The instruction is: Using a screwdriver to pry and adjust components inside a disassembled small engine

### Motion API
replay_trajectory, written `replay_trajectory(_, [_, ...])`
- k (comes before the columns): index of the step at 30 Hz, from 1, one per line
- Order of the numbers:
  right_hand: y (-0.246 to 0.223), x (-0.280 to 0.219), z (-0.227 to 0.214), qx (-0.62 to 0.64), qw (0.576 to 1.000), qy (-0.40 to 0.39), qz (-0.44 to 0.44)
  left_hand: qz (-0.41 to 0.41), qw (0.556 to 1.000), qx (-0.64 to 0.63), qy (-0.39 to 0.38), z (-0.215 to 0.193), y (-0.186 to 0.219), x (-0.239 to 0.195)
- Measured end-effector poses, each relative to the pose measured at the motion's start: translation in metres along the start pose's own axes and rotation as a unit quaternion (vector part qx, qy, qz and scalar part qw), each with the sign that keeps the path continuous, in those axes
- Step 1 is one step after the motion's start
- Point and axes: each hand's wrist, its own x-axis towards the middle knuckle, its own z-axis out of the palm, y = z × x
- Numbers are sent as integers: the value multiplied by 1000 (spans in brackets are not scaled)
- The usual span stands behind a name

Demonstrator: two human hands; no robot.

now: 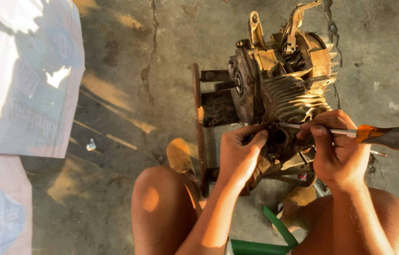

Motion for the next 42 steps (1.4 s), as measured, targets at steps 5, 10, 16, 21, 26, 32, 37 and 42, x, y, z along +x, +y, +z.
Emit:
replay_trajectory(5, [-8,1,0,1,998,17,68,-7,1000,15,1,0,3,0])
replay_trajectory(10, [-11,-1,7,18,994,50,94,-12,1000,2,-4,1,1,-1])
replay_trajectory(16, [-14,-3,18,-7,991,103,80,-22,1000,-18,-1,2,-1,1])
replay_trajectory(21, [-26,2,20,-131,987,73,-52,-7,999,-32,2,3,-3,1])
replay_trajectory(26, [-15,1,14,-70,995,67,22,-10,1000,-23,0,3,0,1])
replay_trajectory(32, [-10,-4,19,0,990,102,97,-29,999,-46,-6,3,1,-1])
replay_trajectory(37, [-7,-4,20,-8,989,116,93,-41,992,-119,2,6,-11,4])
replay_trajectory(42, [-7,-3,24,-30,984,140,105,-99,970,-223,0,7,-13,4])
